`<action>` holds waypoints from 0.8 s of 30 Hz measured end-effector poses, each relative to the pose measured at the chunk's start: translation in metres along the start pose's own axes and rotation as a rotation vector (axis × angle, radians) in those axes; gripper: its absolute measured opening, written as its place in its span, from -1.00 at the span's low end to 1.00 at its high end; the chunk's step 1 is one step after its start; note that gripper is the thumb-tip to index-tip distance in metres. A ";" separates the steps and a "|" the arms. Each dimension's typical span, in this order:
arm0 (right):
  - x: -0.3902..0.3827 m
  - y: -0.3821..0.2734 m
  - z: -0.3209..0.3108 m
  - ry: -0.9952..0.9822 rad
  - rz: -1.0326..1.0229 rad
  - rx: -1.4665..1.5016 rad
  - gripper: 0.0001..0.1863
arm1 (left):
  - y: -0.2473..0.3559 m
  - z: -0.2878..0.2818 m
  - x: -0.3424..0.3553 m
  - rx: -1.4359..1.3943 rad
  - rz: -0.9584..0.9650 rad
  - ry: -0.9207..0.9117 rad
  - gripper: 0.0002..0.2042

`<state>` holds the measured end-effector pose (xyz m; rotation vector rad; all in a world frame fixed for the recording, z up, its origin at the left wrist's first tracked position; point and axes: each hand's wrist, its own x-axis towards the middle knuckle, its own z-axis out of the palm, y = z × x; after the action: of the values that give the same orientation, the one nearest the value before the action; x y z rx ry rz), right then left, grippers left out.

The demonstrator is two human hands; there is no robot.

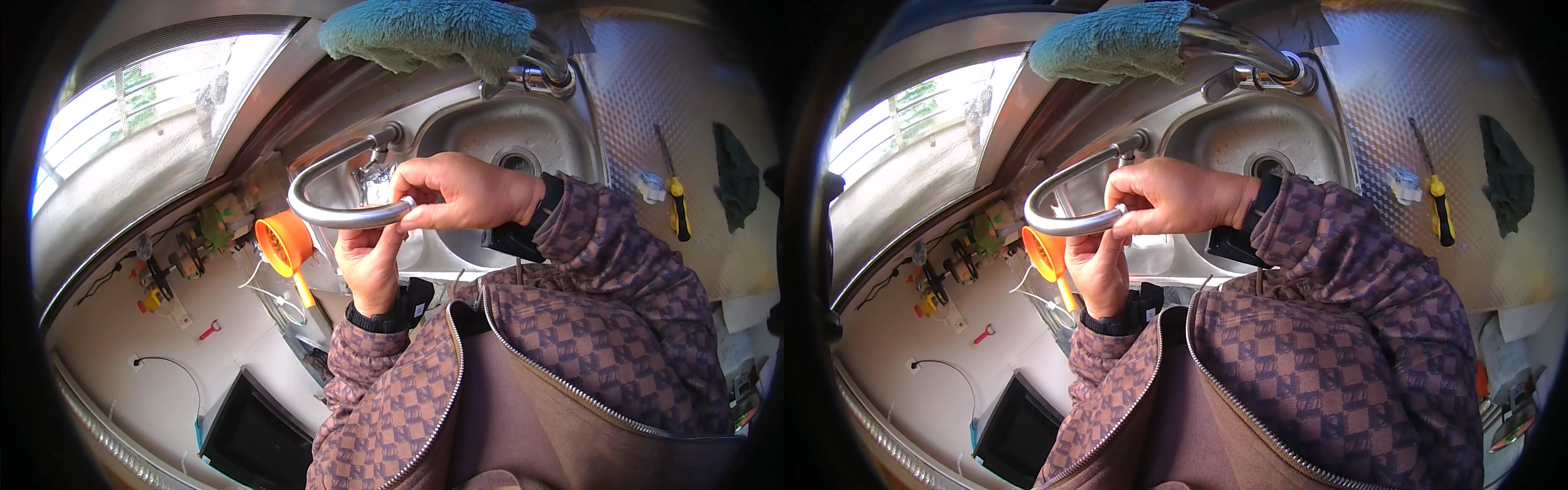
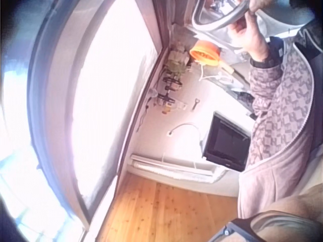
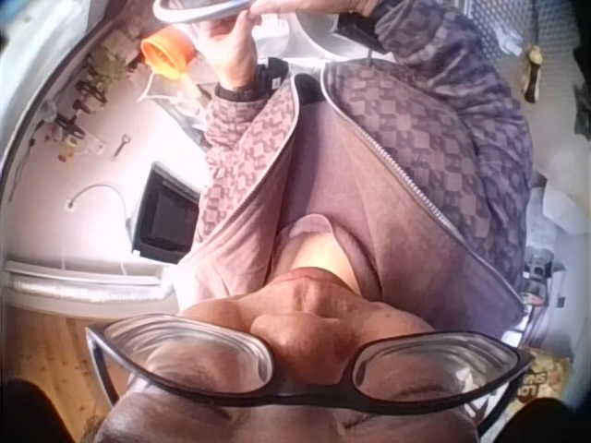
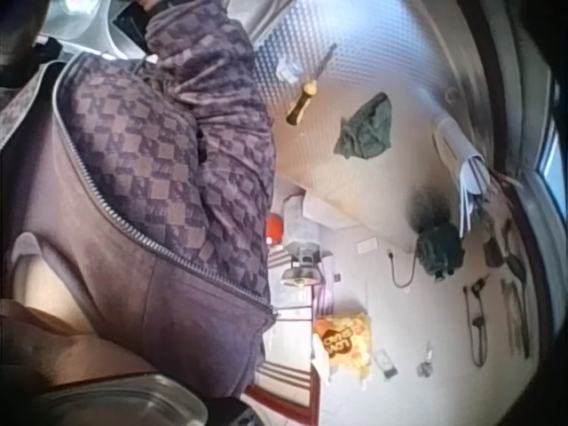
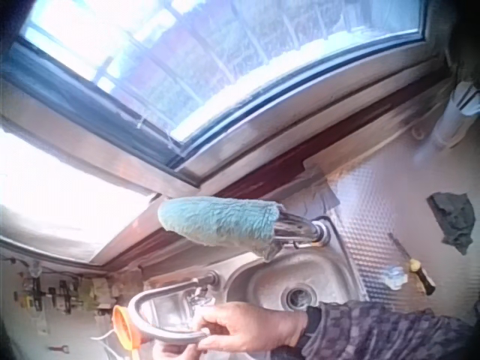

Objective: The person disassembles a kitchen faucet aerator using a screwdriver, removes a small internal component, and reassembles the aerator onto the faucet. The person repeatedly tightens the aerator with the screwdriver and checks the fit.

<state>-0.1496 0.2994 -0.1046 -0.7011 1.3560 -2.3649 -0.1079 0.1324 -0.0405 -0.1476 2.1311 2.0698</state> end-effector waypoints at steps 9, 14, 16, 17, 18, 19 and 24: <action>-0.004 0.004 0.035 0.347 -0.044 -0.291 -0.85 | -0.004 -0.015 -0.016 0.014 -0.042 0.056 -0.86; -0.007 0.019 0.050 0.373 0.225 0.347 -0.88 | -0.001 -0.021 -0.029 -0.045 -0.040 0.033 -0.85; -0.010 0.026 0.046 0.384 0.555 0.341 -0.77 | 0.002 -0.026 -0.033 -0.053 -0.045 -0.015 -0.85; -0.016 0.029 0.044 0.329 0.634 0.164 -0.74 | 0.004 -0.029 -0.035 -0.063 -0.057 -0.039 -0.85; -0.022 0.031 0.041 0.293 0.737 -0.029 -0.72 | 0.006 -0.032 -0.036 -0.073 -0.070 -0.059 -0.84; -0.028 0.033 0.040 0.294 0.687 -0.179 -0.71 | 0.007 -0.036 -0.037 -0.071 -0.088 -0.088 -0.83; -0.046 0.024 0.046 0.427 0.383 -0.249 -0.90 | 0.011 -0.048 -0.042 -0.114 -0.092 -0.181 -0.82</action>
<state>-0.0851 0.2779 -0.1179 0.0279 1.7914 -2.1230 -0.0711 0.0827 -0.0205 -0.0686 1.8679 2.0671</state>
